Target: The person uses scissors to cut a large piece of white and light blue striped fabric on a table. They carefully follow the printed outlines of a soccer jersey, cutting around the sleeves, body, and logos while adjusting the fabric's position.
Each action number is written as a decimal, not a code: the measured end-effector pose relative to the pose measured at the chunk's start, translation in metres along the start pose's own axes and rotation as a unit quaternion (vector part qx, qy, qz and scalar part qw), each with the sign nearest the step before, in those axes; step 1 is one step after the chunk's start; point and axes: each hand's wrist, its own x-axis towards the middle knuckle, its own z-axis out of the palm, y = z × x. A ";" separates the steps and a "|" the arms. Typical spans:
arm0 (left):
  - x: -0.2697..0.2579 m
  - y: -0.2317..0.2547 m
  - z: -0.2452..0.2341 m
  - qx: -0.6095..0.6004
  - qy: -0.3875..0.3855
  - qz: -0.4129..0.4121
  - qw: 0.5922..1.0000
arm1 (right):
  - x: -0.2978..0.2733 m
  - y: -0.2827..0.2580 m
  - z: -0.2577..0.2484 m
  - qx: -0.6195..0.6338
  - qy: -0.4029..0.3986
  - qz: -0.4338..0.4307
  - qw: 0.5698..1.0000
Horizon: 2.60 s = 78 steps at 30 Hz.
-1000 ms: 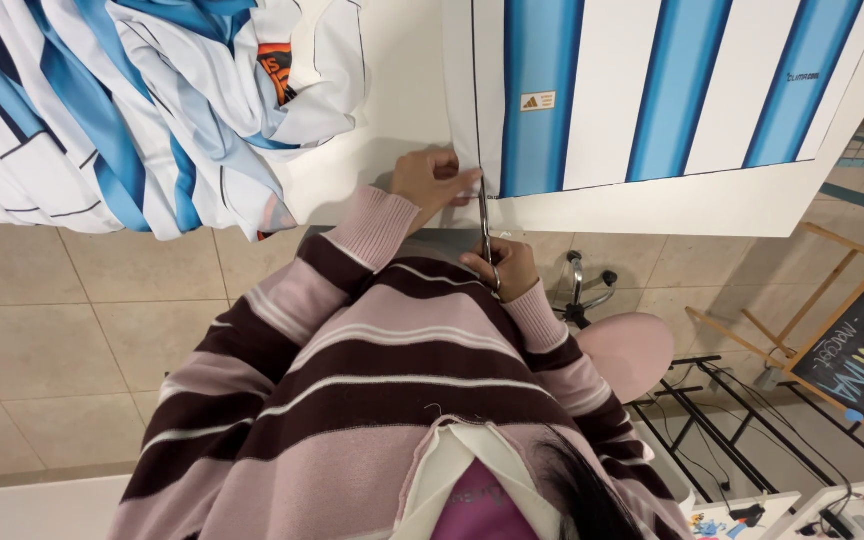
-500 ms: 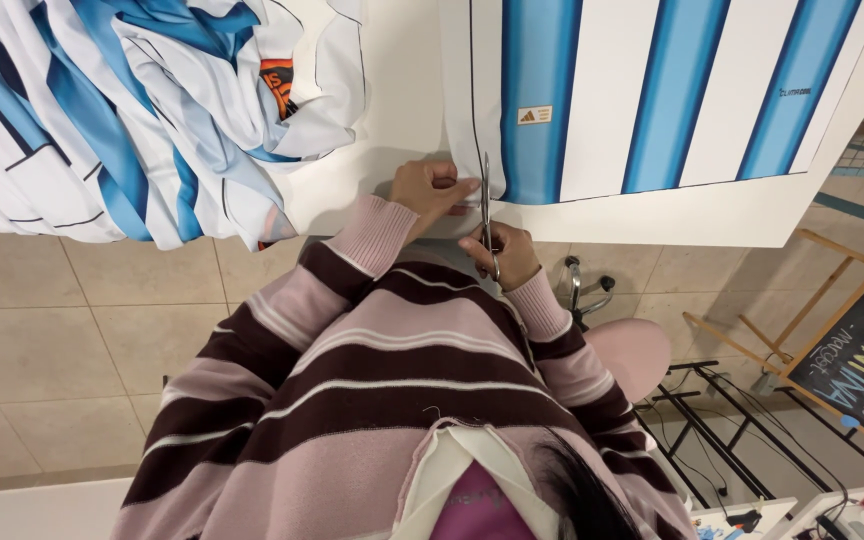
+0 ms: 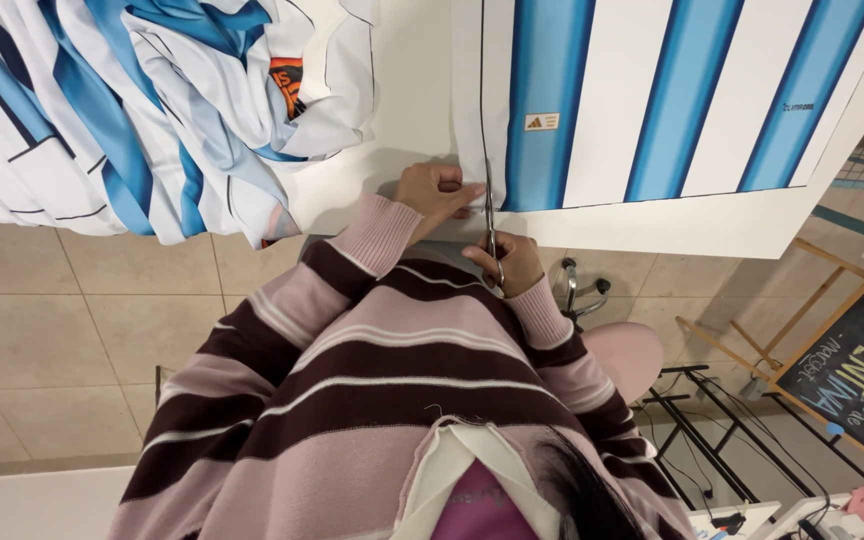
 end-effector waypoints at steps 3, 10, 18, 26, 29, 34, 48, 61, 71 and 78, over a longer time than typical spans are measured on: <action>0.007 0.001 -0.002 0.035 0.006 -0.011 0.999 | -0.001 0.009 0.002 0.012 0.002 -0.006 1.000; 0.001 0.030 -0.003 0.065 0.039 0.019 0.997 | 0.004 0.025 0.002 -0.031 0.010 -0.055 0.998; 0.000 0.022 -0.003 0.015 0.045 0.023 0.999 | 0.023 0.004 0.000 0.086 -0.041 -0.049 0.994; 0.009 0.006 -0.003 -0.018 0.047 0.049 0.997 | 0.034 0.008 -0.002 0.092 -0.029 -0.044 0.994; 0.009 0.006 -0.002 -0.019 0.046 0.048 0.998 | 0.034 0.014 -0.003 0.095 -0.028 -0.049 0.994; 0.005 0.008 -0.001 -0.026 0.043 0.044 0.998 | 0.035 0.023 -0.004 0.091 -0.025 -0.053 0.994; -0.011 0.014 -0.011 0.027 0.056 0.050 0.997 | 0.038 0.008 -0.004 0.098 -0.046 -0.005 0.994; -0.025 0.031 -0.017 0.030 0.039 0.009 0.999 | 0.052 -0.043 -0.010 0.008 -0.033 0.011 0.999; -0.025 0.025 -0.023 0.019 0.035 0.029 0.999 | 0.047 -0.055 -0.007 0.003 -0.013 0.032 0.999; -0.025 0.024 -0.027 0.002 0.025 0.031 0.999 | 0.049 -0.052 -0.006 0.031 -0.013 0.039 0.999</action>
